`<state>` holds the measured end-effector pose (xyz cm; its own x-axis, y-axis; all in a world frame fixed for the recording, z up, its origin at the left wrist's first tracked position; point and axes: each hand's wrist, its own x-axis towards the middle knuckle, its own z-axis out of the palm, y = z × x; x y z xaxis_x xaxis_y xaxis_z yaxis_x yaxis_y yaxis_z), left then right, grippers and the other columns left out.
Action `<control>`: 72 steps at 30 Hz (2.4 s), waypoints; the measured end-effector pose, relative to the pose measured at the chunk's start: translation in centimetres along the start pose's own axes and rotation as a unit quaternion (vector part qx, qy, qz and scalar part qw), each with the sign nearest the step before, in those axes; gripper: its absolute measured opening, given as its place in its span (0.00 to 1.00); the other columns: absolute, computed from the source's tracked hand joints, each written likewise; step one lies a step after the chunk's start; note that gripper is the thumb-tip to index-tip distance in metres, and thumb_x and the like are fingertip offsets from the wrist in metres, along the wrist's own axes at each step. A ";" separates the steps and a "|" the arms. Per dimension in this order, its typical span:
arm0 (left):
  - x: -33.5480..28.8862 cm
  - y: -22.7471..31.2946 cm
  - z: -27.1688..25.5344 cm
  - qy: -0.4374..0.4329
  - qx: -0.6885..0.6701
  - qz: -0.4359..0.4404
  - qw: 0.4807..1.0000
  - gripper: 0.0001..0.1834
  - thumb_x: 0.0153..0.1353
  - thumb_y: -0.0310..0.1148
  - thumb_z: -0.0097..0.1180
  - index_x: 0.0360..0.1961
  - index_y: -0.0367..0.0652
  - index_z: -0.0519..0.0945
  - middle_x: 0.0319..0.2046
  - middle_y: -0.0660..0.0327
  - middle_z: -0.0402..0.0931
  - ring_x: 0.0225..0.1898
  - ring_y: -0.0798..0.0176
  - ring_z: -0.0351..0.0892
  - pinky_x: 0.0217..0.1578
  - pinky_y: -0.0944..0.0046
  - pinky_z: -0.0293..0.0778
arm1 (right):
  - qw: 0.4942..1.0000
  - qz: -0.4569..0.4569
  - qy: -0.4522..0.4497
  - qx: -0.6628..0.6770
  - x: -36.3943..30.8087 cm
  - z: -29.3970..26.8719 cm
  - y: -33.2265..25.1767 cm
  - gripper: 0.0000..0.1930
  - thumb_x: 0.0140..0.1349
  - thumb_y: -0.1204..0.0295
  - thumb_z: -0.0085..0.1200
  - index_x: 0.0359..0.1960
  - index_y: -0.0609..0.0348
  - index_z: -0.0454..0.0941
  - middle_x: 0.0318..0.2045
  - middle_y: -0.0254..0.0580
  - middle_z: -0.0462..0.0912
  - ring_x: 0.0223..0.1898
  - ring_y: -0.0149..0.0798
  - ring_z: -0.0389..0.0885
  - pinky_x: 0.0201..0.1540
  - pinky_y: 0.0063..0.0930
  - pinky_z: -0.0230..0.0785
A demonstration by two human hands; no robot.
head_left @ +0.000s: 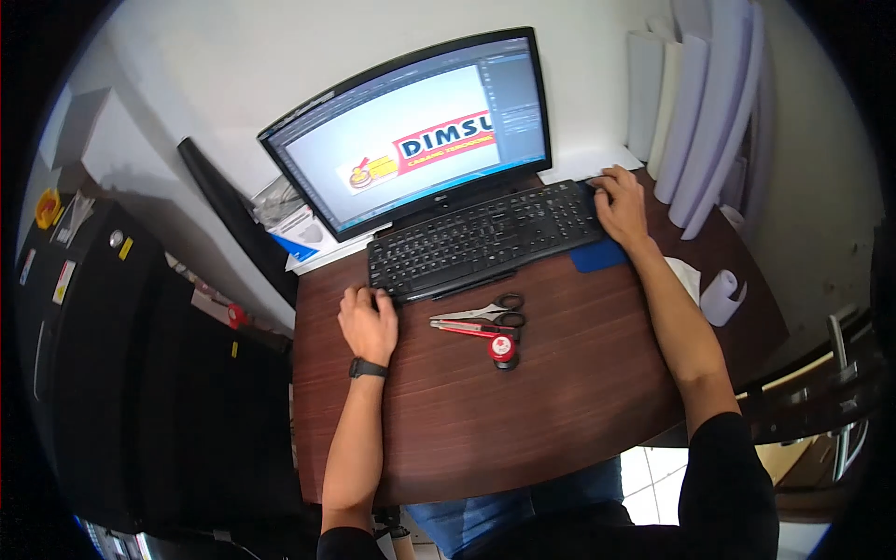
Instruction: Designing a logo for 'Dimsum Fikri' using graphic design software on a computer.
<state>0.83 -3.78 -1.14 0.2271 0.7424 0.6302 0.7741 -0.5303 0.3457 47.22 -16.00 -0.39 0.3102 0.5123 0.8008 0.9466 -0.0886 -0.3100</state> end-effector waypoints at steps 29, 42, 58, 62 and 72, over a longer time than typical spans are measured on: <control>-0.1 0.7 0.1 -0.002 -0.025 -0.022 0.999 0.14 0.68 0.35 0.55 0.32 0.33 0.82 0.39 0.50 0.80 0.46 0.43 0.77 0.48 0.47 0.73 | 0.996 -0.079 -0.043 0.014 -0.6 -0.3 -1.1 0.09 0.59 0.69 0.59 0.30 0.63 0.80 0.49 0.47 0.82 0.56 0.51 0.77 0.60 0.46 0.65; -0.1 0.2 0.3 0.000 -0.029 -0.032 0.999 0.14 0.67 0.37 0.55 0.32 0.37 0.83 0.39 0.53 0.81 0.45 0.45 0.78 0.49 0.48 0.72 | 0.996 -0.062 -0.065 0.025 -0.4 -0.7 -2.3 0.09 0.60 0.69 0.58 0.36 0.62 0.83 0.49 0.46 0.81 0.55 0.51 0.76 0.60 0.45 0.65; 0.0 0.4 0.1 -0.002 -0.035 -0.030 0.999 0.13 0.67 0.36 0.56 0.33 0.37 0.84 0.42 0.54 0.82 0.46 0.46 0.78 0.49 0.49 0.73 | 0.993 -0.050 -0.107 -0.017 -0.6 -0.4 -1.8 0.15 0.64 0.64 0.57 0.45 0.59 0.86 0.58 0.49 0.80 0.66 0.54 0.71 0.70 0.51 0.53; 0.1 0.7 -0.5 -0.002 -0.042 -0.036 0.998 0.14 0.68 0.35 0.55 0.33 0.34 0.82 0.40 0.51 0.80 0.45 0.43 0.78 0.48 0.48 0.74 | 0.994 -0.068 -0.086 -0.010 -0.4 -0.6 -1.7 0.15 0.65 0.65 0.55 0.48 0.61 0.83 0.57 0.51 0.80 0.65 0.54 0.72 0.69 0.50 0.55; -0.1 0.6 0.4 0.033 -0.043 -0.018 0.998 0.15 0.66 0.37 0.55 0.31 0.36 0.84 0.44 0.54 0.81 0.47 0.47 0.78 0.49 0.49 0.73 | 0.991 -0.070 -0.104 -0.051 -1.0 -0.4 -1.2 0.19 0.67 0.62 0.53 0.54 0.61 0.78 0.59 0.52 0.77 0.66 0.56 0.69 0.71 0.51 0.53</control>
<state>1.48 -3.96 -1.25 0.1587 0.7352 0.6590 0.7265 -0.5389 0.4263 45.83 -16.70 -0.60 0.1599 0.6901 0.7058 0.9864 -0.0843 -0.1410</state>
